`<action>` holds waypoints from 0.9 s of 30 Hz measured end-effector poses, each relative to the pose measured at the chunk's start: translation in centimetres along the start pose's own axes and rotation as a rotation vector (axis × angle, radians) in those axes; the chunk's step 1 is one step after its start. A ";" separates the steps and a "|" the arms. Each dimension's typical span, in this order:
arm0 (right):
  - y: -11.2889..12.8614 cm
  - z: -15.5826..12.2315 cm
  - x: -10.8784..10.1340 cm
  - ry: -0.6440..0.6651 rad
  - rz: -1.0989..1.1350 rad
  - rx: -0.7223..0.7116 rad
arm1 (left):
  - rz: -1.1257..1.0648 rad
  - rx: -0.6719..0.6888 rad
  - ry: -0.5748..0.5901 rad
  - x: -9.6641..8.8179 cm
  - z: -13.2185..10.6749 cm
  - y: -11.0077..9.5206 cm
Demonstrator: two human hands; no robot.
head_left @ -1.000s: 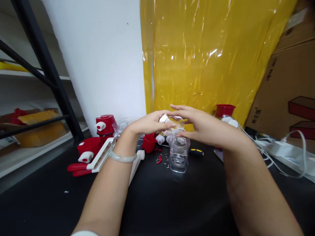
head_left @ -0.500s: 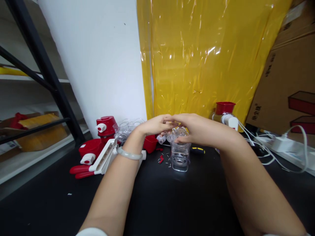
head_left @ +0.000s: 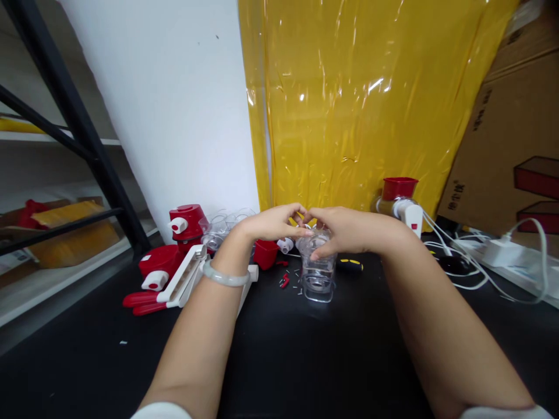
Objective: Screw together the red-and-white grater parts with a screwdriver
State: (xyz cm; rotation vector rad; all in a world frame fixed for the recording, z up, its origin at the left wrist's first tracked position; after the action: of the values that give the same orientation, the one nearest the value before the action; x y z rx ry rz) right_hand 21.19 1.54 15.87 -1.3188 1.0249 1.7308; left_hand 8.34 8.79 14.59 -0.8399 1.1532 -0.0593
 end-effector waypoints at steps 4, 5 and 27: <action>-0.2 0.3 0.3 0.031 -0.001 0.008 | 0.109 0.007 -0.007 -0.1 0.0 -0.1; -0.2 0.4 0.4 0.041 -0.009 0.011 | 0.131 -0.004 -0.001 -0.1 0.0 -0.1; 0.0 0.1 0.4 0.093 -0.102 0.044 | 0.180 -0.048 0.119 0.7 0.2 0.1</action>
State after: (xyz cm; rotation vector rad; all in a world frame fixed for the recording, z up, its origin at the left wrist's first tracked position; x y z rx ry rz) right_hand 21.05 1.68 15.53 -1.4104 1.0235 1.5749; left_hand 8.74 8.63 13.99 -0.7797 1.3425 0.0681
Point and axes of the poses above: each hand's wrist, its own z-axis towards the middle knuckle, its own x-axis out of the palm, y = z × x, the point moved 5 cm from there along z, towards the middle knuckle, and after that the axes turned 3 degrees about -z, right-handed, at the moved point
